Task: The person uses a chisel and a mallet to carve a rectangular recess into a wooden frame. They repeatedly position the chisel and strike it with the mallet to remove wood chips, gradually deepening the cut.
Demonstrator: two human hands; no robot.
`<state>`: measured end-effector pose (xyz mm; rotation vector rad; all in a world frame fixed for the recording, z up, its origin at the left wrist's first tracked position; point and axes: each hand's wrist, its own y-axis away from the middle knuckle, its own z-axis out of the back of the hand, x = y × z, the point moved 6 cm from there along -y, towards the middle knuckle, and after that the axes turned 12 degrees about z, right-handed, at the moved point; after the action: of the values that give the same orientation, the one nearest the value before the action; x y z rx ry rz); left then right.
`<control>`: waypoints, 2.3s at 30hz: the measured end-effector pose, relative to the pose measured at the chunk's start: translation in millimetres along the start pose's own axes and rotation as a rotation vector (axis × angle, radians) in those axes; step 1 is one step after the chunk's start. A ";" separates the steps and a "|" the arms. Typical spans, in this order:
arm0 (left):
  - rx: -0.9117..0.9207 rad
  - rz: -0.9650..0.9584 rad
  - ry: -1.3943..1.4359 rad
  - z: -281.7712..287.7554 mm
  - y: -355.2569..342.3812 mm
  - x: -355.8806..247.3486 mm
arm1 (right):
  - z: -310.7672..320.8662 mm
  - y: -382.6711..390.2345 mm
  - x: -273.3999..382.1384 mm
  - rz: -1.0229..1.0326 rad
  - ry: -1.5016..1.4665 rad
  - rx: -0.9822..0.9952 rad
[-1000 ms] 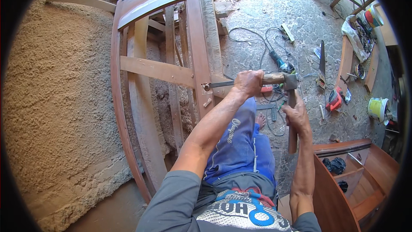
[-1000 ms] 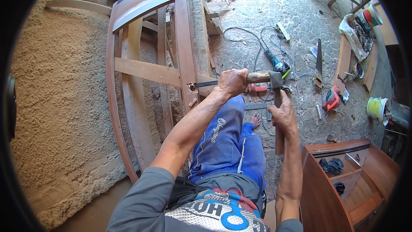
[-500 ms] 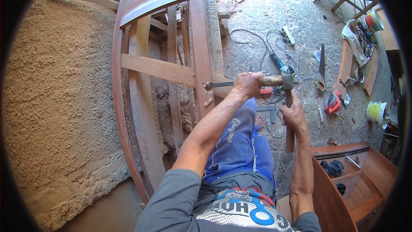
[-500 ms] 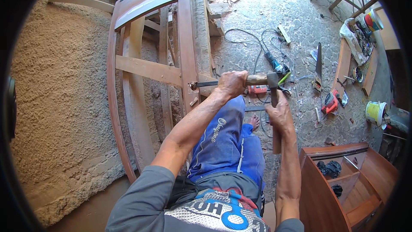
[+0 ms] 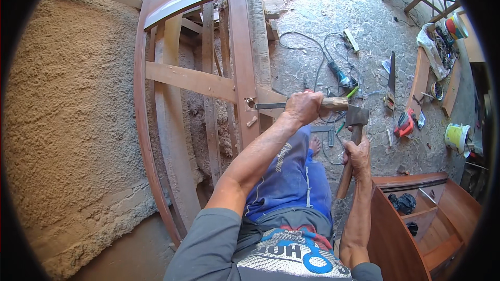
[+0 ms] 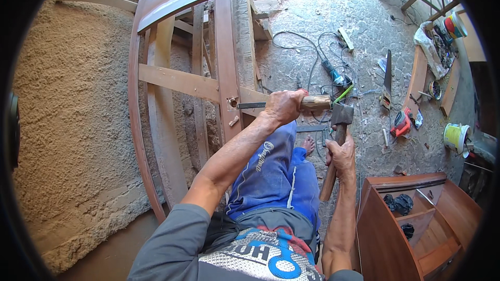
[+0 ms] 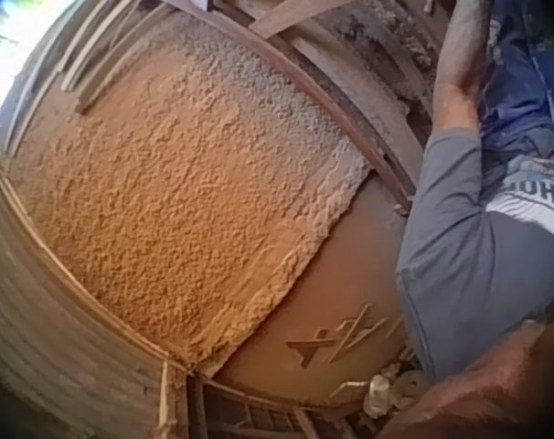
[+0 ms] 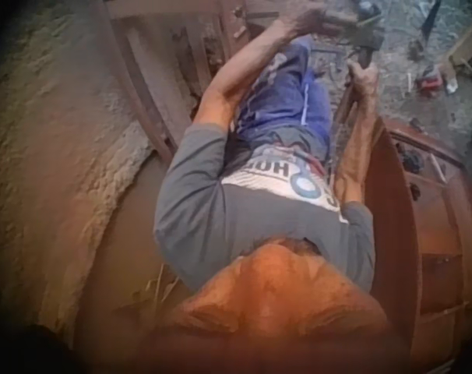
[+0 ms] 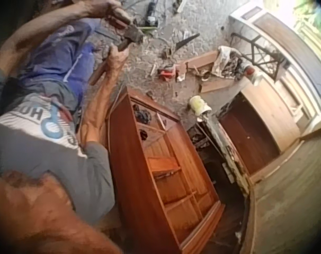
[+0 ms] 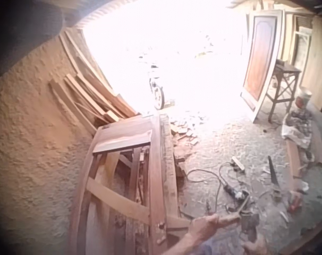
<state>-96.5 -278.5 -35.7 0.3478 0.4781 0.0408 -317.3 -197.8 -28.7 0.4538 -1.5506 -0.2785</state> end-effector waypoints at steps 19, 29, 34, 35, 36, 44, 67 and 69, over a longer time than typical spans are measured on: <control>0.094 0.077 -0.049 -5.0 -5.6 9.9 | -14.9 -27.9 26.9 0.065 0.207 0.094; 0.105 0.085 -0.050 4.6 1.9 5.8 | 7.2 -32.2 35.0 0.106 0.162 0.050; 0.092 0.129 -0.040 2.9 -6.5 9.1 | -7.8 -35.5 33.8 0.136 0.269 0.056; 0.091 0.129 -0.036 5.0 -6.8 8.8 | -11.8 -33.7 36.4 0.123 0.290 0.123; 0.090 0.129 -0.032 7.1 -7.3 8.0 | -15.2 -32.6 36.9 0.111 0.311 0.191; 0.151 0.141 -0.087 1.4 -5.5 13.8 | -15.4 -34.4 24.1 0.129 0.309 0.211; 0.398 0.075 -0.168 -2.1 0.1 20.8 | 3.8 -3.1 -14.9 -0.021 -0.020 -0.043; 0.157 0.059 -0.149 40.4 10.4 14.2 | 9.1 -2.8 -22.5 -0.031 -0.065 -0.064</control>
<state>-65.0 -279.8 -5.0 0.5153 0.3238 0.0348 -326.3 -191.2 -50.4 0.4217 -1.5942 -0.3688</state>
